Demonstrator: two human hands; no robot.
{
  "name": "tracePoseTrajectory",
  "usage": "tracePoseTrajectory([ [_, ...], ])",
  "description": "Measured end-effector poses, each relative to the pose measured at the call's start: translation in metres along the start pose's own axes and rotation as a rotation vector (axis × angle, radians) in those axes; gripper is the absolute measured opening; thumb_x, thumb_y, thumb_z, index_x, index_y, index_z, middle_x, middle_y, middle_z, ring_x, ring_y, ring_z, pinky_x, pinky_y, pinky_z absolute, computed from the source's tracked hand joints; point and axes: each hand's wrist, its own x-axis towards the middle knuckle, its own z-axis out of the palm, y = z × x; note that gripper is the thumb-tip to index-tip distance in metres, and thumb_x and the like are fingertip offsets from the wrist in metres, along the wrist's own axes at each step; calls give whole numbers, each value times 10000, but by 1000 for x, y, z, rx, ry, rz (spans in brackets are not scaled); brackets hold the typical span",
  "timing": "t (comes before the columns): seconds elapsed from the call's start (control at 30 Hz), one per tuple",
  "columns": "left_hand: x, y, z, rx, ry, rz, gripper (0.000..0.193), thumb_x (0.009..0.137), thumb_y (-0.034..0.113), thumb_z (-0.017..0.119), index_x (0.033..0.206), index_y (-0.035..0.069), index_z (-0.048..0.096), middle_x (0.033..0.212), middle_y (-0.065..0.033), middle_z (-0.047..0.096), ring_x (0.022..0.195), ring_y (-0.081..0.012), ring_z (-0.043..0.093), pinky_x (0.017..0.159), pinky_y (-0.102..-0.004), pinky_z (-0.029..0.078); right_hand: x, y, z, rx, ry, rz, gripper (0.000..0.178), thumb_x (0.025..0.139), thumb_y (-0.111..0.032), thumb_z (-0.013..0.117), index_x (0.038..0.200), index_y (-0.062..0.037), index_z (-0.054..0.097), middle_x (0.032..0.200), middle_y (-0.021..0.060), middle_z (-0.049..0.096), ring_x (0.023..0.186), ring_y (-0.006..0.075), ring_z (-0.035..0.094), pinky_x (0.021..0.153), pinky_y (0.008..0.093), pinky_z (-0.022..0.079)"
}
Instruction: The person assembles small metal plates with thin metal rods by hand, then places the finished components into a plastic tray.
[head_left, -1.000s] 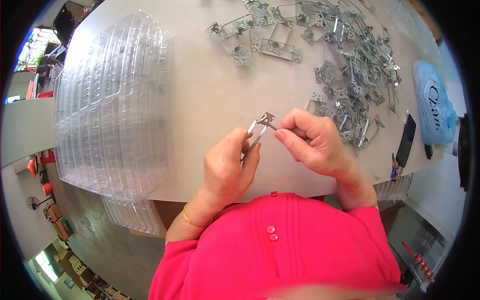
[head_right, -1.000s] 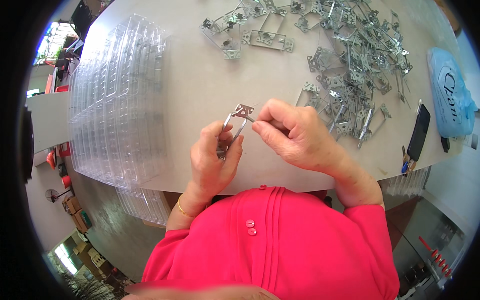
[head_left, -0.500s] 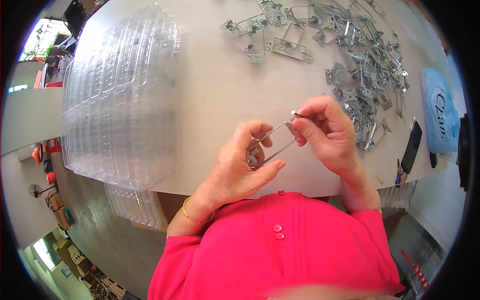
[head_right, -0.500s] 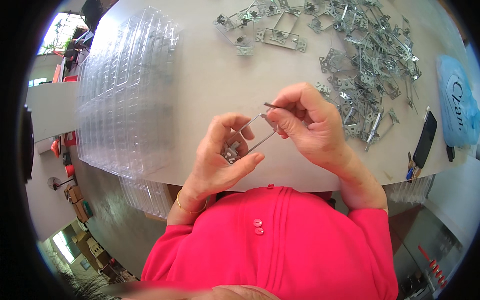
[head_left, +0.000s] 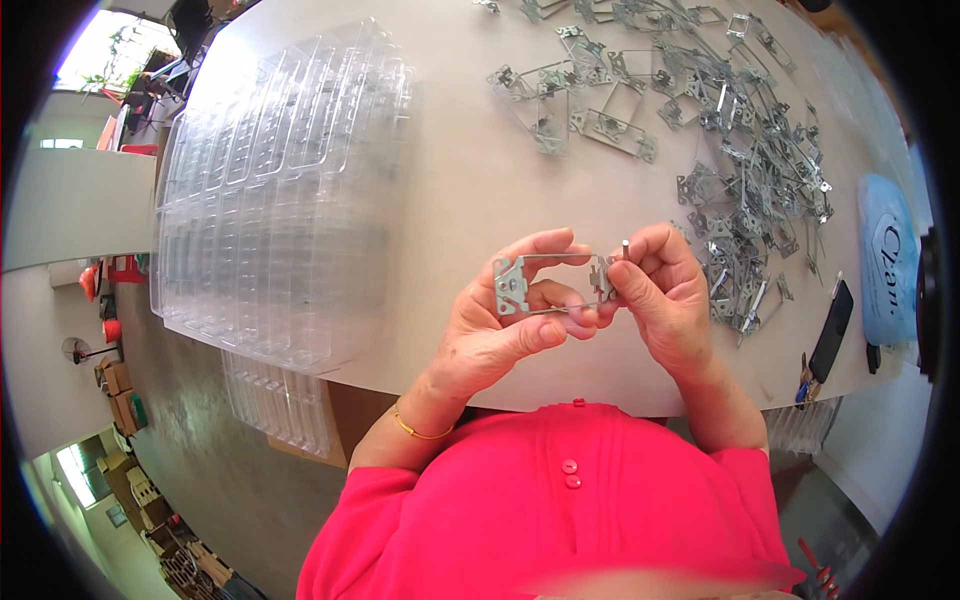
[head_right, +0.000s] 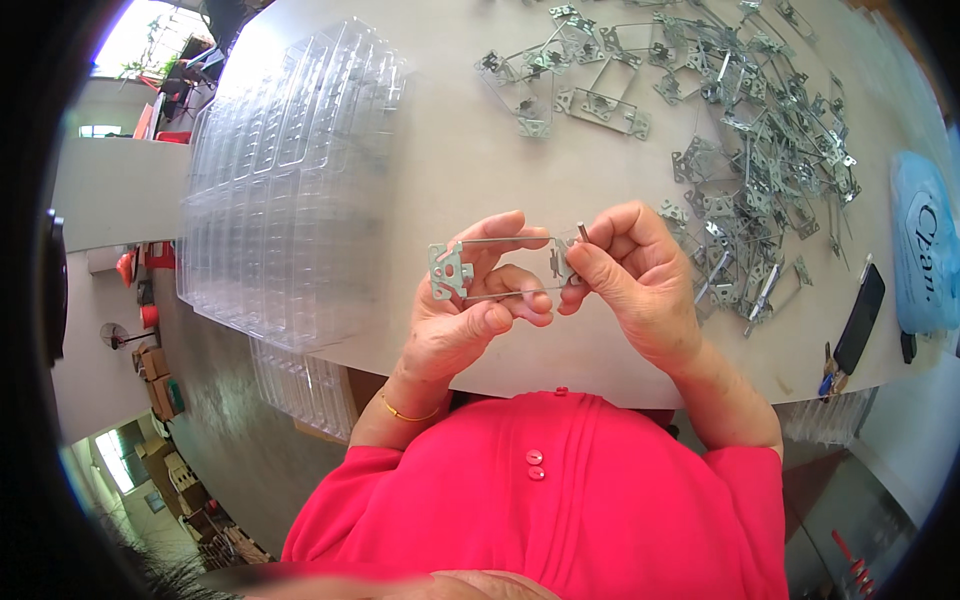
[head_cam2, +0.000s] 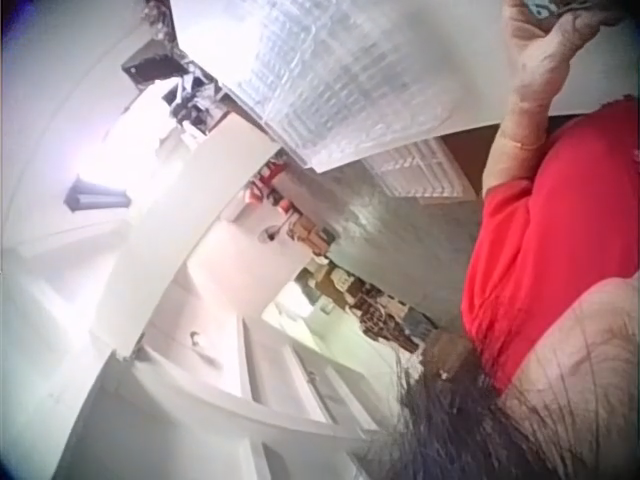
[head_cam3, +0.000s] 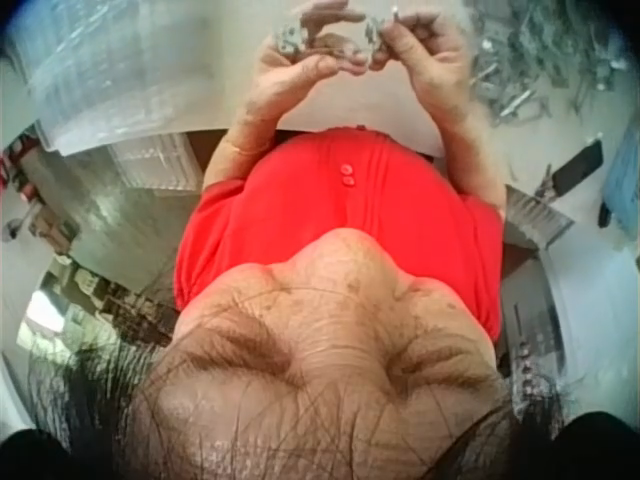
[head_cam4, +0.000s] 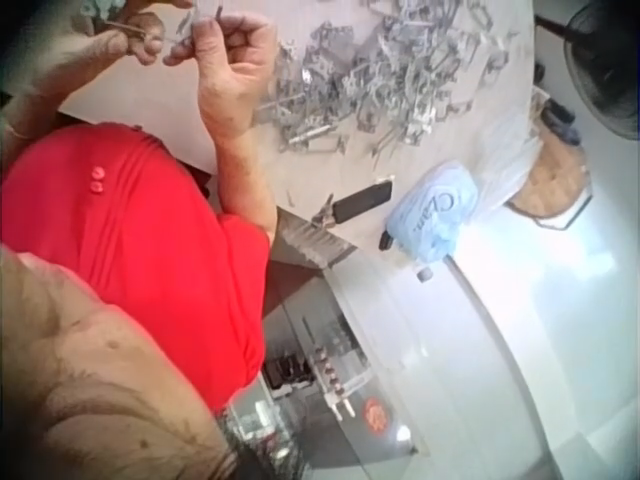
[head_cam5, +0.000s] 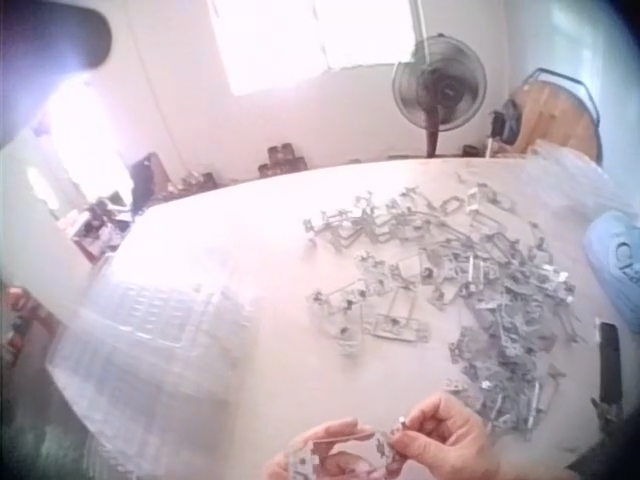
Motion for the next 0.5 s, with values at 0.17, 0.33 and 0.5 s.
tracePoseTrajectory([
  [0.17,3,-7,-10,99,-71,73,640,977,197,707,1506,-2,408,1420,-204,527,1025,-256,675,840,-390,595,-1,2,1,-18,-26,15,143,1009,-60,651,1083,-49,529,928,56,666,758,136,705,665,283,591],
  [0.33,7,-13,-17,207,-7,157,498,1052,271,568,1448,-12,466,1374,-192,558,1054,-257,662,885,-415,561,-4,1,5,-129,-17,-23,122,1006,-41,650,1083,-31,555,939,42,664,809,103,665,707,239,546],
  [0.5,5,-7,-15,73,-18,-41,556,1098,424,387,1348,-57,514,1172,-224,656,972,-292,686,835,-410,561,2,-3,-11,-529,59,-349,111,1000,-7,644,1092,-12,582,979,30,646,871,88,615,786,219,500],
])
